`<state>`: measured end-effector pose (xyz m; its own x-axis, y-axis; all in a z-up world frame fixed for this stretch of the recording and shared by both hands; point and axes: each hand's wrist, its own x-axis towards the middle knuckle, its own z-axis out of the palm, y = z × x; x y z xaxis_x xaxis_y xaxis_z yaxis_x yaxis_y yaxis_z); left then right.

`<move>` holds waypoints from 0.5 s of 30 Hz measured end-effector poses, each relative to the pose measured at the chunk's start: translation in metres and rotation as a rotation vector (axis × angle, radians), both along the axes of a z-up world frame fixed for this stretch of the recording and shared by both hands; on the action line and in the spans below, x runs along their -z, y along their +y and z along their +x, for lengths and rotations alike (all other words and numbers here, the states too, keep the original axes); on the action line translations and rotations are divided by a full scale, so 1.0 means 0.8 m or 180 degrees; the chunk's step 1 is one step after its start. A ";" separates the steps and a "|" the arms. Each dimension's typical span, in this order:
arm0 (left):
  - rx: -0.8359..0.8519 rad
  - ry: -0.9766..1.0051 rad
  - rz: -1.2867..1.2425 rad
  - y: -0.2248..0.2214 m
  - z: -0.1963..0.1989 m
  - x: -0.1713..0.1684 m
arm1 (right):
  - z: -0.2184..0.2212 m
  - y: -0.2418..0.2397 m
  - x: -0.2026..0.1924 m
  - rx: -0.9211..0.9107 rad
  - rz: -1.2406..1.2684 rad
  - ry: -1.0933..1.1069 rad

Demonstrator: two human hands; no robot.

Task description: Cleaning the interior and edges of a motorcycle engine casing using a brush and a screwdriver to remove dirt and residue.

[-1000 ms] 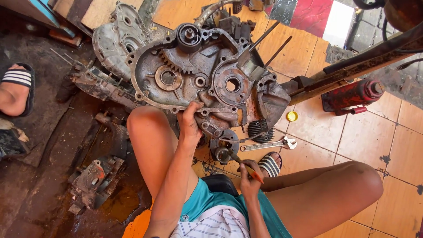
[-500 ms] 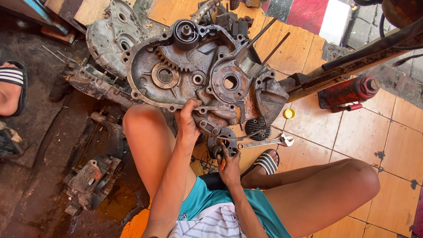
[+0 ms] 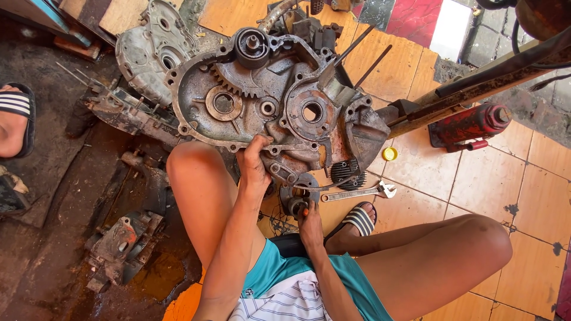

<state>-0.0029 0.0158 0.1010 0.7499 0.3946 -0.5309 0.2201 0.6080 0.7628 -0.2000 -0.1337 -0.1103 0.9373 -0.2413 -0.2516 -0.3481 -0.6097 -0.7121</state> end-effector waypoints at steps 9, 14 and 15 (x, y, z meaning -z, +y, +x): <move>-0.0049 0.0022 -0.0030 0.006 0.002 0.017 | 0.042 -0.013 -0.091 0.1607 0.0385 -0.0690; 0.0099 0.0020 -0.0194 0.009 0.008 -0.041 | 0.096 -0.082 -0.013 0.2339 0.0049 -0.1032; 0.0102 0.0072 -0.0475 0.008 0.005 -0.057 | 0.105 -0.101 0.021 0.2509 -0.0090 -0.0953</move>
